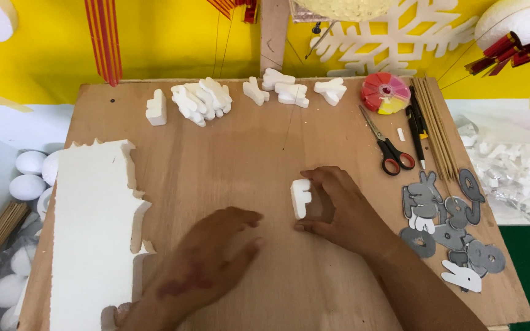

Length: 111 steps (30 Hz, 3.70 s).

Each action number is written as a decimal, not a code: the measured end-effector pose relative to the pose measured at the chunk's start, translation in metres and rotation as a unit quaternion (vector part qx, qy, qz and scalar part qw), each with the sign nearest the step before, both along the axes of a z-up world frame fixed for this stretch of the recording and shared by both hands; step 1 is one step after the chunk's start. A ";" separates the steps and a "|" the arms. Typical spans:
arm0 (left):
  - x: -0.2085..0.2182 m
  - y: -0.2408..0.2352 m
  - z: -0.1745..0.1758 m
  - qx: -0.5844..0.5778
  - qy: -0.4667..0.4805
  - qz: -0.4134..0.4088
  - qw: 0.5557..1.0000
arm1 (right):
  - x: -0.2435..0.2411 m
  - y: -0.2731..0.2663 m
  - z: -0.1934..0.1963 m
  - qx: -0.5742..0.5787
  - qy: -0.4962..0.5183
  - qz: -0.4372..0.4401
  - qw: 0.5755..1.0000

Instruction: The person is tearing foam and then inspecting and cleaning small pre-cut foam shapes by removing excess material with their fingers.

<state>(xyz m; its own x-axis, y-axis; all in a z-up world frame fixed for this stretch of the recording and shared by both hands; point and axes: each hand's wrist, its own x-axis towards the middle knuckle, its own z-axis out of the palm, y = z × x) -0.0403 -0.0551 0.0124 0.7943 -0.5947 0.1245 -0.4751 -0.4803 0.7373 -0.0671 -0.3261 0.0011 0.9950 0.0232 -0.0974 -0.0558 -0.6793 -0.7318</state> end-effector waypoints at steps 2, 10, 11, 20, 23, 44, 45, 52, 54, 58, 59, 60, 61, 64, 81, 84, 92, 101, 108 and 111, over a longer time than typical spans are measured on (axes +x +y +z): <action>0.002 -0.020 -0.008 -0.031 -0.066 -0.022 0.997 | 0.000 0.001 0.003 0.010 0.006 -0.008 1.000; 0.028 -0.061 -0.036 0.018 -0.072 -0.016 0.997 | 0.002 -0.002 -0.003 -0.014 -0.067 0.033 0.997; 0.027 -0.061 -0.033 -0.006 -0.069 -0.032 0.997 | 0.004 -0.001 -0.006 -0.014 -0.067 0.008 0.998; 0.020 -0.063 -0.039 -0.066 -0.090 -0.011 0.994 | 0.012 0.001 -0.006 0.002 0.005 -0.052 0.999; 0.020 -0.064 -0.041 -0.032 -0.049 -0.018 0.998 | 0.018 -0.003 -0.012 -0.036 -0.041 -0.014 0.998; 0.022 -0.066 -0.059 -0.042 -0.099 -0.001 0.994 | 0.046 -0.002 -0.024 -0.004 -0.073 -0.067 0.995; 0.022 -0.066 -0.063 -0.033 -0.123 -0.001 0.992 | 0.046 -0.002 -0.024 -0.001 -0.064 -0.073 0.995; 0.019 -0.065 -0.064 -0.020 -0.150 0.004 0.988 | 0.048 -0.004 -0.028 -0.001 -0.075 -0.061 0.995; 0.019 -0.065 -0.064 -0.015 -0.148 0.002 0.989 | 0.049 -0.004 -0.029 -0.013 -0.089 -0.057 0.994; 0.019 -0.065 -0.064 -0.006 -0.154 0.001 0.988 | 0.050 -0.005 -0.031 -0.014 -0.090 -0.053 0.994; 0.019 -0.066 -0.065 -0.001 -0.145 -0.002 0.989 | 0.050 -0.005 -0.031 -0.013 -0.105 -0.046 0.993; 0.019 -0.066 -0.066 0.006 -0.135 -0.004 0.991 | 0.050 -0.005 -0.032 -0.011 -0.119 -0.038 0.992; 0.020 -0.065 -0.066 0.006 -0.135 -0.004 0.991 | 0.051 -0.004 -0.031 -0.011 -0.119 -0.038 0.992; 0.021 -0.064 -0.067 0.016 -0.173 -0.004 0.985 | 0.050 -0.005 -0.030 -0.009 -0.104 -0.044 0.994; 0.027 -0.065 -0.046 -0.106 -0.108 -0.004 0.989 | 0.051 -0.006 -0.033 -0.001 -0.142 -0.022 0.990; 0.028 -0.064 -0.049 -0.069 -0.057 -0.015 0.996 | 0.052 -0.006 -0.031 -0.006 -0.125 -0.027 0.992; 0.028 -0.064 -0.050 -0.048 -0.034 -0.014 0.998 | 0.053 -0.008 -0.037 -0.015 -0.143 -0.023 0.989; 0.028 -0.065 -0.058 -0.038 -0.066 -0.010 0.997 | 0.053 -0.009 -0.038 -0.019 -0.144 -0.015 0.989; 0.028 -0.065 -0.055 -0.033 -0.045 -0.013 0.998 | 0.053 -0.008 -0.039 -0.013 -0.139 -0.020 0.990; 0.027 -0.064 -0.056 -0.037 -0.057 -0.011 0.998 | 0.053 -0.008 -0.037 -0.019 -0.137 -0.019 0.990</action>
<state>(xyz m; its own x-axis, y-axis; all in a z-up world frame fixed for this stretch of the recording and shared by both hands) -0.0131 -0.1192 -0.0437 0.7589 -0.5980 0.2578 -0.5681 -0.4143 0.7111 -0.0142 -0.3340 -0.0363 0.9844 -0.0128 0.1755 0.1152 -0.7071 -0.6976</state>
